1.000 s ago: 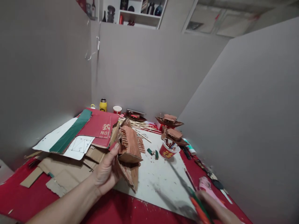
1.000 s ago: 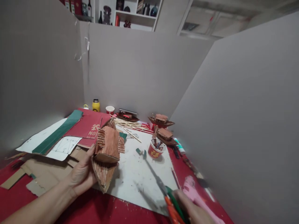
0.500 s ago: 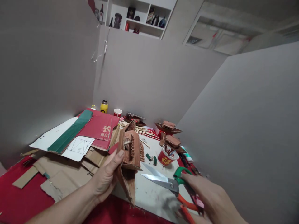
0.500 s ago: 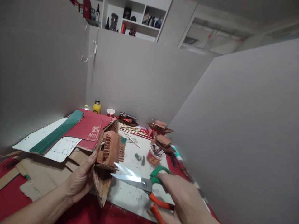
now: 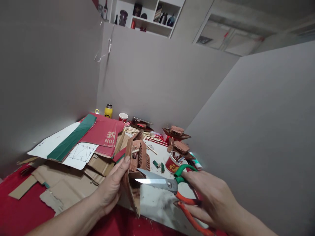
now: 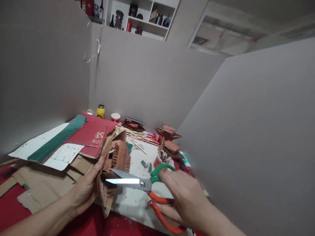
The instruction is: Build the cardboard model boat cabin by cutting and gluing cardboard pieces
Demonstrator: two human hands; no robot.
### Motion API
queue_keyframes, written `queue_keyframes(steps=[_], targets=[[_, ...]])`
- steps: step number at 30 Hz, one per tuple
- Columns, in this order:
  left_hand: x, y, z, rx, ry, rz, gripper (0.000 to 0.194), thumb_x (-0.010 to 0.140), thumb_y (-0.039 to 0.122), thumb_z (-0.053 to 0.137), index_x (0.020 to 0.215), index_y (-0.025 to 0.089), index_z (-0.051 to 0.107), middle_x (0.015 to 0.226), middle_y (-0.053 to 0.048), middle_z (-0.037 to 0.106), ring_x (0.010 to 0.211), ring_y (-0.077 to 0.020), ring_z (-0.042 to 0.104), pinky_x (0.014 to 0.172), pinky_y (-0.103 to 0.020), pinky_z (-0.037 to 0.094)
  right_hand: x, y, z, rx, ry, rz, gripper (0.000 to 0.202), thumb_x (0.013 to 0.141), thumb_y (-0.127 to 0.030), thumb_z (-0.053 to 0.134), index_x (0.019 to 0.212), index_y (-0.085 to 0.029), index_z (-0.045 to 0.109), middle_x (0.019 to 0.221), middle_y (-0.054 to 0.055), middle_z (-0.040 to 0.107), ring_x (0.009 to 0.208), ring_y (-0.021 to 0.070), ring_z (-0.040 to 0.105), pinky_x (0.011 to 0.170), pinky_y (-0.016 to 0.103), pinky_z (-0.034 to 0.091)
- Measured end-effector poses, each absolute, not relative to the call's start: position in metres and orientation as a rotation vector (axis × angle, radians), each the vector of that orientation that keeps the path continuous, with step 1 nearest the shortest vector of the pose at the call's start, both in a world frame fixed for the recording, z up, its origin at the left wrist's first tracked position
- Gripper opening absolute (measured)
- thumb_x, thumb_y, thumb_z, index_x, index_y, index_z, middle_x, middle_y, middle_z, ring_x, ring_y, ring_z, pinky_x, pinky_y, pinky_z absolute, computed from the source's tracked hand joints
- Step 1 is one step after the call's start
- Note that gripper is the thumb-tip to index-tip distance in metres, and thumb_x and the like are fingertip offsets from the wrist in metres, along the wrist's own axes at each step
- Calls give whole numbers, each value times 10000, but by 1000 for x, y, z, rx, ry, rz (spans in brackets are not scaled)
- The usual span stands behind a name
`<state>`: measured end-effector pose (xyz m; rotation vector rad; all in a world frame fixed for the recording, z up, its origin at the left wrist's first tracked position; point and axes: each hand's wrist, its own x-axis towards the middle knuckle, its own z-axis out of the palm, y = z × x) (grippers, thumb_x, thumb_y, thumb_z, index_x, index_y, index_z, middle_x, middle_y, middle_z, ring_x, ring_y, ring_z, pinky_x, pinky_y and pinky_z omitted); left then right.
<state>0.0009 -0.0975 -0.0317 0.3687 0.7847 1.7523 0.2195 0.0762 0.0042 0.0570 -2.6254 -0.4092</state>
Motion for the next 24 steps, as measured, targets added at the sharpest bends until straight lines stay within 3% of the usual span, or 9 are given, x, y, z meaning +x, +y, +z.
queue_keyframes(steps=[6,14,19,24], targets=[[2,-95,-32,372,744,1754,473,879,463,629,1275,204,622,1167,-78,742,1164,-252,641,1041,-366,449,215,76,11,106,-2594,-526,353,984,-497,416,1004,-158,511,757,86,661,642,219,569,632,314,435],[2,-93,-41,333,756,1698,450,864,491,634,1165,161,682,1099,-98,763,1076,-260,680,976,-351,488,211,76,21,142,-2582,-607,353,1000,-500,392,891,-186,511,640,37,609,544,192,524,566,300,369],[3,-93,-41,316,726,1682,462,879,484,616,1212,167,664,1058,-95,774,1002,-252,707,934,-361,512,208,76,26,165,-2542,-653,382,1007,-500,387,826,-193,526,576,12,580,486,166,489,534,292,348],[5,-94,-40,295,731,1683,419,896,453,607,1231,207,658,1057,-69,777,955,-222,719,880,-325,530,209,77,30,164,-2574,-649,395,1006,-498,398,793,-197,540,596,33,623,493,166,551,519,301,347]])
